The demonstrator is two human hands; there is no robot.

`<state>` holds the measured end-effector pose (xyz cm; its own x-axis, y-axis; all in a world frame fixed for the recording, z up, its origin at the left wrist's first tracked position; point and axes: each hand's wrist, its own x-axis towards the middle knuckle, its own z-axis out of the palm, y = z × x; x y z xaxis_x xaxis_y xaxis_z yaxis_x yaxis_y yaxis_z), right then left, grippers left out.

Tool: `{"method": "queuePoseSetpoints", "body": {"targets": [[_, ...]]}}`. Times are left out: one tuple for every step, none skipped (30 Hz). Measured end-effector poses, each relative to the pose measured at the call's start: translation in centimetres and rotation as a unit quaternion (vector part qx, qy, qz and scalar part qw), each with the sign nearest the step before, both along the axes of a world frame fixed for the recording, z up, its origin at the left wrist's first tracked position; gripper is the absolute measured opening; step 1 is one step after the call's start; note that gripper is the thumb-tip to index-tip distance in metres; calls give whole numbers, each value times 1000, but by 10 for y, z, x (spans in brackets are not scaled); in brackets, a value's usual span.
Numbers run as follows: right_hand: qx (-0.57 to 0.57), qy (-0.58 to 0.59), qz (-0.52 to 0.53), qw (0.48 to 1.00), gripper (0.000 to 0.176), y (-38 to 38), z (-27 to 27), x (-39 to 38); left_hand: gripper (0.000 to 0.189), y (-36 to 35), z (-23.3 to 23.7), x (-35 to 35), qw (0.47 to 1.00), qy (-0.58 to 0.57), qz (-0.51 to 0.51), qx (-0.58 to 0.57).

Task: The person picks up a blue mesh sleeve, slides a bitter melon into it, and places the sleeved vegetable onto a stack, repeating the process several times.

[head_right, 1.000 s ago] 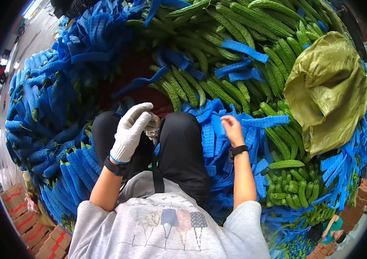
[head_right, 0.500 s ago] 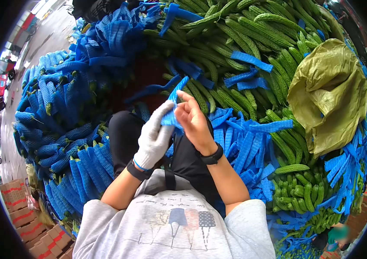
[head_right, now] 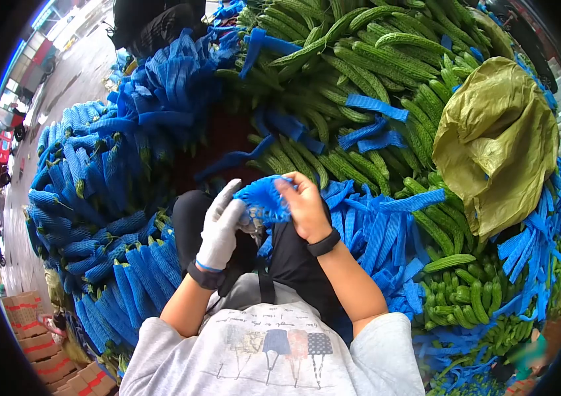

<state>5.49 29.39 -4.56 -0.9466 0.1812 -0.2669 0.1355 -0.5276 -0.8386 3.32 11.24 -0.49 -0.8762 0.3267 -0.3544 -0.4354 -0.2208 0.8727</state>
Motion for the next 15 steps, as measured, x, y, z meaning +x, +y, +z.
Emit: {"method": "queuePoseSetpoints", "body": {"targets": [[137, -1, 15, 990, 10, -5, 3, -2, 59, 4, 4, 2, 953, 245, -1, -181], [273, 28, -8, 962, 13, -14, 7, -4, 56, 8, 11, 7, 837, 444, 59, -316], [313, 40, -8, 949, 15, -21, 13, -6, 50, 0, 11, -1, 763, 576, -7, -293], [353, 53, -9, 934, 16, -27, 16, -7, 44, -8, 12, -8, 668, 692, -74, -264], [345, 51, 8, 937, 16, -32, 15, -9, 32, -8, 14, -5, 634, 743, -111, -182], [346, 60, 22, 936, 14, -36, 21, -11, 25, -8, 22, -2, 599, 768, -131, -186], [349, 63, 23, 935, 13, -39, 28, -12, 22, -9, 27, -1, 641, 724, -156, -205], [351, 67, 24, 934, 12, -41, 36, -14, 20, -10, 31, -1, 679, 676, -178, -223], [354, 76, 3, 932, 11, -44, 40, -16, 21, -11, 29, -5, 689, 655, -169, -260], [369, 106, -2, 923, 12, -45, 43, -16, 21, -12, 23, -12, 697, 633, -160, -295], [414, 106, -3, 904, 13, -48, 49, -17, 18, -11, 18, -17, 702, 629, -152, -297], [459, 103, -4, 883, 14, -53, 56, -16, 17, -12, 13, -21, 695, 582, -220, -360], [505, 140, -10, 852, 17, -56, 63, -15, 16, -14, 9, -24, 681, 527, -286, -421], [581, 168, -14, 796, 17, -59, 68, -15, 15, -15, 0, -28, 659, 467, -348, -477], [600, 197, 2, 775, 16, -65, 72, -13, 15, -15, -31, -29, 672, 547, -240, -437]]}}
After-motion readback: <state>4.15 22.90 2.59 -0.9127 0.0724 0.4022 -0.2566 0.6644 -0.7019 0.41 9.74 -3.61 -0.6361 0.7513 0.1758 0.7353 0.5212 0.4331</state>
